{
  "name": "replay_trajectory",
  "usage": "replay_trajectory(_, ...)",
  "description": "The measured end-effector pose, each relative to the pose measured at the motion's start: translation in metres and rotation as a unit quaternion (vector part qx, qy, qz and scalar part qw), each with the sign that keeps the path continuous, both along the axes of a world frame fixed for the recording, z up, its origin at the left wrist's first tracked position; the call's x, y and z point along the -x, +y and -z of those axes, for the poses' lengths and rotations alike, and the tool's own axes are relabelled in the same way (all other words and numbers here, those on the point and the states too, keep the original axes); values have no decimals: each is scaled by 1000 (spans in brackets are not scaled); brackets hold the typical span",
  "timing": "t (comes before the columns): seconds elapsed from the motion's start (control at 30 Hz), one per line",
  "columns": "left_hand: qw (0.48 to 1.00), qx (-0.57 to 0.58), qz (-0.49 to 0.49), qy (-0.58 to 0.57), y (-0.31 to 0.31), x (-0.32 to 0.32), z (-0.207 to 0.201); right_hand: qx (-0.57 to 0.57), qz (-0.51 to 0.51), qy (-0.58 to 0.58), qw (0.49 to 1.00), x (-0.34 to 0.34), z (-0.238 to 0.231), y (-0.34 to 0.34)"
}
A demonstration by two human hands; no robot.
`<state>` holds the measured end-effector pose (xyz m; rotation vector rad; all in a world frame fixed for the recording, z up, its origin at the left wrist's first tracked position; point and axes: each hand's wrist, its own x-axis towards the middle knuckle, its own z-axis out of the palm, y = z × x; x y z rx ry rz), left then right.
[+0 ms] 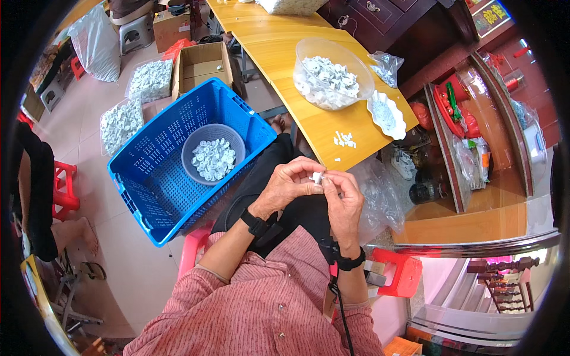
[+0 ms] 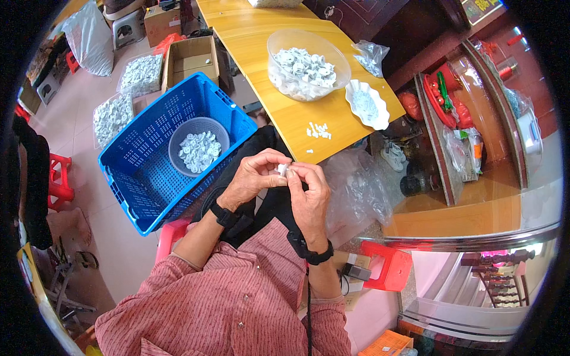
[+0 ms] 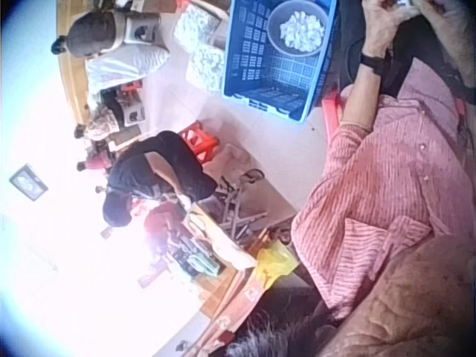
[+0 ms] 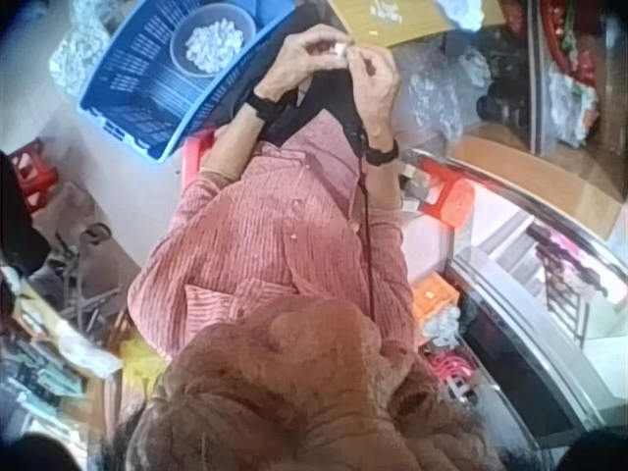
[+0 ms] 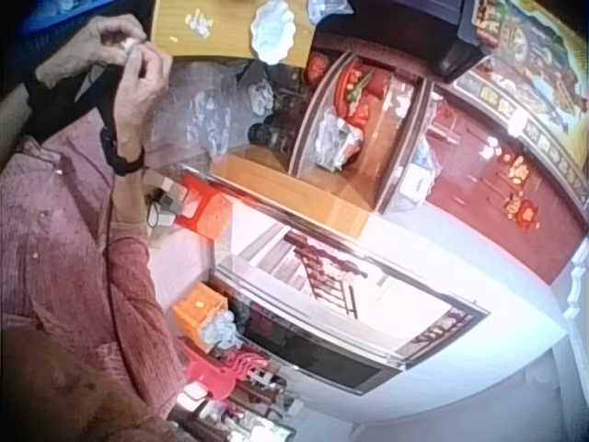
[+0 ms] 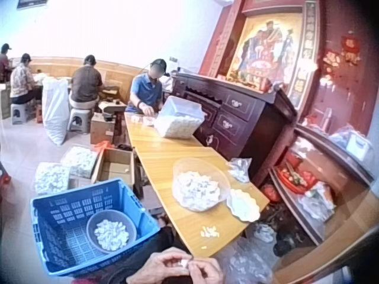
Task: Assembling small white plastic components by hand and placing them into a clear bowl.
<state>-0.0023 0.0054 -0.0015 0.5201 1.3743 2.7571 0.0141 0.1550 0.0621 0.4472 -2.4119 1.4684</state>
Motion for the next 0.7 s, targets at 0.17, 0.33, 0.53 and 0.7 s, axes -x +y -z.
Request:
replay_trajectory(0.17,1000,-10,-2,-6,0,0,-1,57,6,-35,998,2,9,3)
replay_trajectory(0.33,1000,-8,-2,-4,0,1,0,45,2,-27,999,2,8,3)
replay_trajectory(0.53,999,-29,25,-33,1,0,0,15,11,14,1000,0,-2,0)
replay_trajectory(0.7,995,-74,41,-58,2,0,3,13,10,20,1000,-2,-2,-4)
